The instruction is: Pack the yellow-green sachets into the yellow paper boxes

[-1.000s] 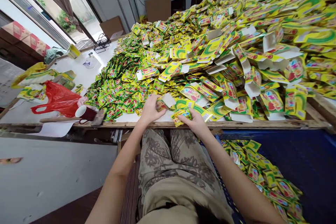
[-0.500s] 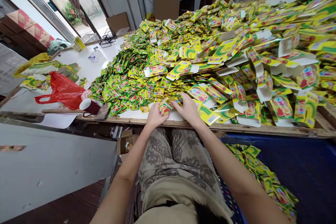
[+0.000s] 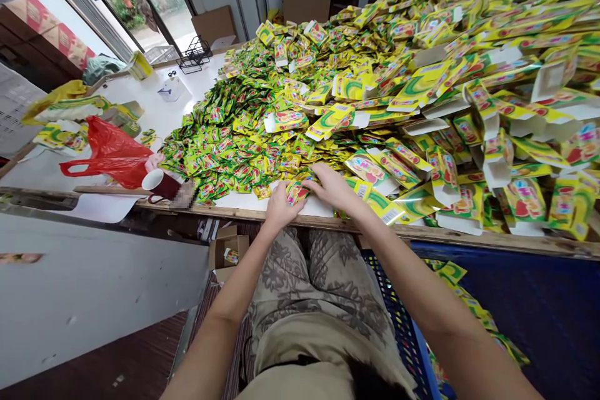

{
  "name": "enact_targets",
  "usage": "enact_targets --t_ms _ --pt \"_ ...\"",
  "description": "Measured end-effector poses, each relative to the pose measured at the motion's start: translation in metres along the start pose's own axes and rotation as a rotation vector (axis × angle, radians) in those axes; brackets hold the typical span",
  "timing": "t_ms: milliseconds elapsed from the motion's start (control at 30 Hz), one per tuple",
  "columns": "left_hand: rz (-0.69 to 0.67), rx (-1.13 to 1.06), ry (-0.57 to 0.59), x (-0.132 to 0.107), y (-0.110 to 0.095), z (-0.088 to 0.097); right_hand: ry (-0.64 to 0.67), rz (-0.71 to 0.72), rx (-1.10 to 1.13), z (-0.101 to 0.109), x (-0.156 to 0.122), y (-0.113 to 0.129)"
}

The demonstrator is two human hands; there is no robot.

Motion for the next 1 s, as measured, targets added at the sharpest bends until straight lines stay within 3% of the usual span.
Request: enact_targets --t_ms 233,433,700,867,1000 --pt "0.163 -0.313 0.045 0.005 0.000 -0.007 0.094 -0.131 0.203 0.012 0.013 -0.008" --pt "0.278 -0.653 0.143 0.011 -0.006 -0.015 0.130 -0.045 0.133 0.010 0.018 -0.001" --pt "0.323 -0.690 0.259 0.009 -0.005 -0.015 0.349 -0.040 0.039 0.020 0.026 0.005" --pt "0.323 -0.736 0.233 0.008 -0.003 -0.019 0.237 0.054 -0.332 0.019 0.029 0.019" --pt "0.335 -0.747 0.215 0.007 -0.002 -0.017 0.257 0.085 -0.315 0.020 0.027 0.023"
Point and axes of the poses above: each hand's wrist, its own x-axis towards the middle knuckle, its own z-axis out of the back of the hand, y = z × x, the point moved 4 cm from there along x, towards the middle knuckle, and after that the axes turned 12 degrees about -y, right-handed, at the moved point
